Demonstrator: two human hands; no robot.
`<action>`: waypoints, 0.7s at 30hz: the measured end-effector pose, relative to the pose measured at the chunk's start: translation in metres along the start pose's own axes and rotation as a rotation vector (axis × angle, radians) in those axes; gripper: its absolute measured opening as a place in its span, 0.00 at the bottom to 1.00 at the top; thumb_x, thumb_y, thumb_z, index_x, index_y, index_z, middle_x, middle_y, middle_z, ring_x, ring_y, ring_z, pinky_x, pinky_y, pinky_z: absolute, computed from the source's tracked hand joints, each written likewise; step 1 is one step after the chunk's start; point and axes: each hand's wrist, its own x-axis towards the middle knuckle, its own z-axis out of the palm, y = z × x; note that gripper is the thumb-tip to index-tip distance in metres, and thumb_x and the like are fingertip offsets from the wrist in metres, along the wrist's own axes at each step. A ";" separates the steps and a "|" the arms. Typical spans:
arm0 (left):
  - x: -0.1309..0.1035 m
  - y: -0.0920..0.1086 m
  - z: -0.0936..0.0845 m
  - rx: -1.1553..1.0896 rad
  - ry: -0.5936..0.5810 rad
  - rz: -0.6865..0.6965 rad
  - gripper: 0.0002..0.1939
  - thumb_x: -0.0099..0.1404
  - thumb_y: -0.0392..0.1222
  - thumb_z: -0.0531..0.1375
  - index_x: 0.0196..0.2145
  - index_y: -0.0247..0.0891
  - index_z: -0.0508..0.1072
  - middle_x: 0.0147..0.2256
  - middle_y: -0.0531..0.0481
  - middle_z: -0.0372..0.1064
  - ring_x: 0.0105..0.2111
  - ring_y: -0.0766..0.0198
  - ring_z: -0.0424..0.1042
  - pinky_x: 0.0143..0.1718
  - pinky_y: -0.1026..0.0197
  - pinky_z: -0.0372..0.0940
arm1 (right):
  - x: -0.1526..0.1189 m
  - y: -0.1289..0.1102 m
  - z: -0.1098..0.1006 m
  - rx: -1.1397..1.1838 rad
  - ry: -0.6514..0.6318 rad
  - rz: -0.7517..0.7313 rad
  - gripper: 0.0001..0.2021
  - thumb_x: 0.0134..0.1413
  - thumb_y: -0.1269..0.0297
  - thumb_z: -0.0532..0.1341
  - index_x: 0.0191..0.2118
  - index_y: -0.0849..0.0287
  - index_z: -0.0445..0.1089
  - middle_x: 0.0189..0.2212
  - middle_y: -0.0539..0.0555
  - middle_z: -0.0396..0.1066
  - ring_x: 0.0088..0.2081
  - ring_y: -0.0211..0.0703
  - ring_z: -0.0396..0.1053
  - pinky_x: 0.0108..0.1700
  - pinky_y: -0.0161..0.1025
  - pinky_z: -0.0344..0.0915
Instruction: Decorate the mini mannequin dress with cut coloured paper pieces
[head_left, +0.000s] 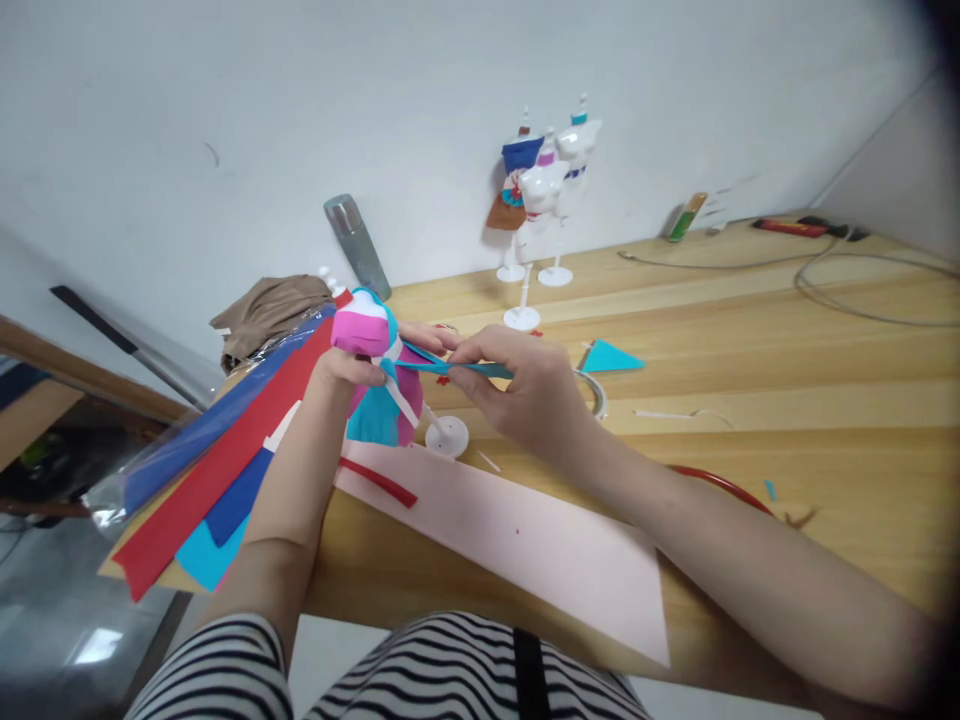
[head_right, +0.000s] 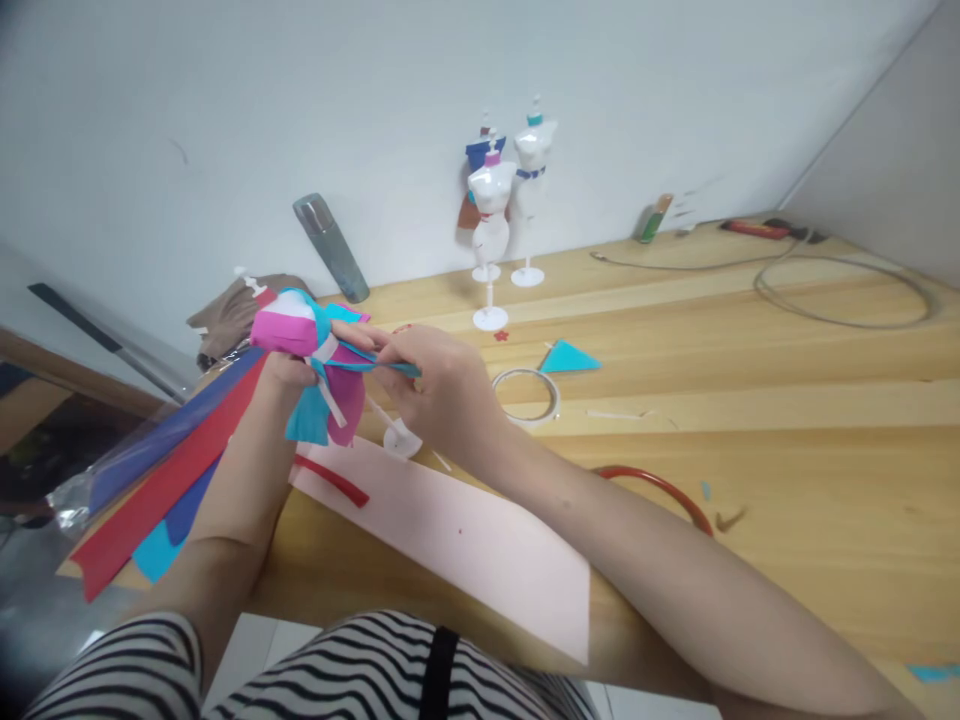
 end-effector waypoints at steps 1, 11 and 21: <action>-0.001 -0.002 -0.001 -0.007 0.006 -0.007 0.28 0.42 0.62 0.70 0.37 0.40 0.84 0.43 0.37 0.79 0.53 0.35 0.72 0.52 0.40 0.68 | 0.000 0.000 0.000 -0.001 -0.005 0.003 0.08 0.55 0.74 0.61 0.27 0.56 0.71 0.26 0.51 0.73 0.31 0.42 0.71 0.35 0.40 0.67; 0.000 -0.001 0.000 -0.102 0.013 0.036 0.27 0.44 0.56 0.71 0.41 0.41 0.82 0.43 0.39 0.79 0.53 0.37 0.73 0.58 0.37 0.64 | -0.002 -0.002 0.002 0.039 -0.107 -0.017 0.08 0.56 0.74 0.60 0.27 0.58 0.71 0.27 0.53 0.75 0.33 0.43 0.73 0.38 0.41 0.67; -0.004 -0.001 0.002 -0.011 0.058 -0.125 0.35 0.41 0.62 0.70 0.44 0.39 0.82 0.44 0.37 0.78 0.52 0.38 0.73 0.52 0.43 0.69 | 0.003 -0.001 -0.003 0.044 -0.052 0.050 0.08 0.54 0.70 0.61 0.25 0.54 0.68 0.27 0.51 0.76 0.30 0.43 0.73 0.36 0.43 0.70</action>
